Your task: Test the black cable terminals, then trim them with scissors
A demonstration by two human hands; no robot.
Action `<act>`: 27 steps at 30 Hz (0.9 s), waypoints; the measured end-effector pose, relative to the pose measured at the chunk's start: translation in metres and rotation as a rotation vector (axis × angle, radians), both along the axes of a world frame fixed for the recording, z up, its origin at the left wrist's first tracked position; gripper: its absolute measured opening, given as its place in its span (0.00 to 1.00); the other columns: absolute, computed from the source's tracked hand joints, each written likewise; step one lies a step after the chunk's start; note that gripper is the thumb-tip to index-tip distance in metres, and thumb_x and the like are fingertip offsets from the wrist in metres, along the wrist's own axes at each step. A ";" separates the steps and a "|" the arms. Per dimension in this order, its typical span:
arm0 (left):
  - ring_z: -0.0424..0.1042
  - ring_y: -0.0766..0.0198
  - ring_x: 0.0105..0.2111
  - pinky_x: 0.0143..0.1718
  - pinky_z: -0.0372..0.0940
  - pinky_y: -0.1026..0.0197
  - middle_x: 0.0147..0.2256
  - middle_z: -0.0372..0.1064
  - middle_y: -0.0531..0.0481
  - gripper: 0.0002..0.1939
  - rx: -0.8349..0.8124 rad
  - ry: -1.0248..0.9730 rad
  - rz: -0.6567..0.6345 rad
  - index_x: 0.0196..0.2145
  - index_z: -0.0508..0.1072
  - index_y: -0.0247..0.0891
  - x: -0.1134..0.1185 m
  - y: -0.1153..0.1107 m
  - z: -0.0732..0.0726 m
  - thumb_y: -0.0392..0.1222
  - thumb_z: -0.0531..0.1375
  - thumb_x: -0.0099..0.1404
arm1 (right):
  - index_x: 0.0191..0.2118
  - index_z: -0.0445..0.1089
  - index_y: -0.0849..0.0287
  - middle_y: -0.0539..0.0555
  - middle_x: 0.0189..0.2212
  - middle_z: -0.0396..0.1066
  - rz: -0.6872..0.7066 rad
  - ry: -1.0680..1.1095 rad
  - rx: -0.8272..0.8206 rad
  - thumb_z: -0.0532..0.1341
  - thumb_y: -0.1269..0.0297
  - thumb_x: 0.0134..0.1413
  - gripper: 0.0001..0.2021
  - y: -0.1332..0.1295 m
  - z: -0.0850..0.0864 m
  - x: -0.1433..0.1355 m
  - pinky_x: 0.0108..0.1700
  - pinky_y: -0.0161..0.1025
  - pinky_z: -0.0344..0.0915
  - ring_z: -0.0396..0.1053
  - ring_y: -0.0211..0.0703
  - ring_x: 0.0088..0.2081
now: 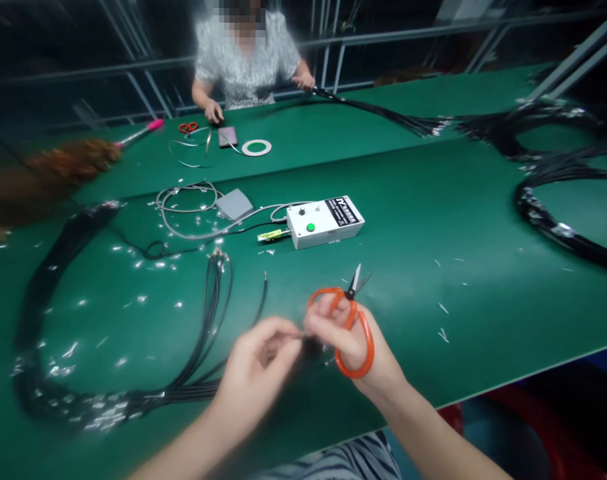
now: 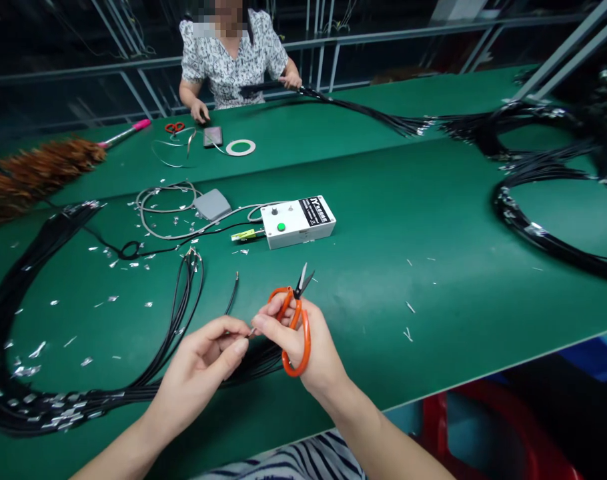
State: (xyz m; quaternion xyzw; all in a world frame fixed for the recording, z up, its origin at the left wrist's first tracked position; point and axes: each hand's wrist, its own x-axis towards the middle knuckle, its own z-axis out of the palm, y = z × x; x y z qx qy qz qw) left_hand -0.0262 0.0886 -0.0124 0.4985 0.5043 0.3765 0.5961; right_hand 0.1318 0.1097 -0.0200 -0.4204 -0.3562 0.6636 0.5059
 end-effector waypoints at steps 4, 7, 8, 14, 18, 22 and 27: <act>0.61 0.72 0.19 0.21 0.57 0.69 0.20 0.62 0.56 0.08 -0.056 -0.057 0.029 0.30 0.71 0.34 0.002 0.001 0.004 0.41 0.60 0.63 | 0.29 0.65 0.56 0.45 0.26 0.66 0.020 0.071 -0.024 0.70 0.63 0.47 0.12 -0.003 -0.002 -0.006 0.32 0.34 0.60 0.64 0.34 0.27; 0.63 0.72 0.18 0.20 0.58 0.69 0.19 0.64 0.56 0.08 -0.057 -0.076 0.099 0.28 0.69 0.34 0.003 -0.001 0.002 0.41 0.62 0.61 | 0.29 0.64 0.56 0.46 0.26 0.65 0.007 0.106 -0.028 0.68 0.62 0.49 0.11 -0.011 -0.010 -0.010 0.32 0.34 0.59 0.63 0.35 0.28; 0.64 0.72 0.17 0.20 0.58 0.69 0.20 0.65 0.56 0.08 -0.050 -0.079 0.118 0.28 0.68 0.35 0.003 -0.002 0.000 0.41 0.62 0.61 | 0.29 0.64 0.56 0.46 0.26 0.66 0.001 0.097 -0.036 0.69 0.62 0.49 0.11 -0.014 -0.015 -0.010 0.32 0.34 0.59 0.63 0.35 0.28; 0.65 0.71 0.17 0.19 0.59 0.68 0.19 0.64 0.56 0.08 -0.008 -0.072 0.136 0.29 0.68 0.35 0.004 -0.001 -0.002 0.41 0.62 0.61 | 0.30 0.65 0.56 0.47 0.28 0.68 -0.030 0.067 -0.088 0.70 0.63 0.47 0.12 -0.023 -0.029 -0.004 0.34 0.35 0.61 0.64 0.36 0.29; 0.65 0.71 0.18 0.19 0.60 0.68 0.22 0.64 0.55 0.08 0.041 -0.004 0.124 0.28 0.68 0.35 0.005 -0.001 -0.001 0.39 0.61 0.62 | 0.30 0.65 0.56 0.47 0.27 0.68 -0.019 0.164 -0.075 0.69 0.64 0.49 0.11 -0.018 -0.019 -0.006 0.32 0.34 0.59 0.64 0.36 0.29; 0.68 0.66 0.25 0.27 0.64 0.64 0.27 0.65 0.52 0.05 0.407 0.296 0.103 0.30 0.70 0.37 0.001 -0.005 -0.004 0.34 0.58 0.65 | 0.30 0.65 0.56 0.47 0.28 0.68 0.000 0.252 -0.134 0.69 0.67 0.48 0.11 -0.015 -0.013 -0.009 0.32 0.33 0.58 0.63 0.35 0.30; 0.68 0.64 0.27 0.31 0.64 0.63 0.28 0.67 0.49 0.09 0.695 0.595 0.051 0.32 0.72 0.38 0.001 -0.007 -0.010 0.30 0.55 0.66 | 0.29 0.65 0.55 0.47 0.28 0.68 -0.041 0.241 -0.114 0.70 0.67 0.45 0.12 -0.015 -0.008 -0.012 0.35 0.35 0.62 0.65 0.37 0.30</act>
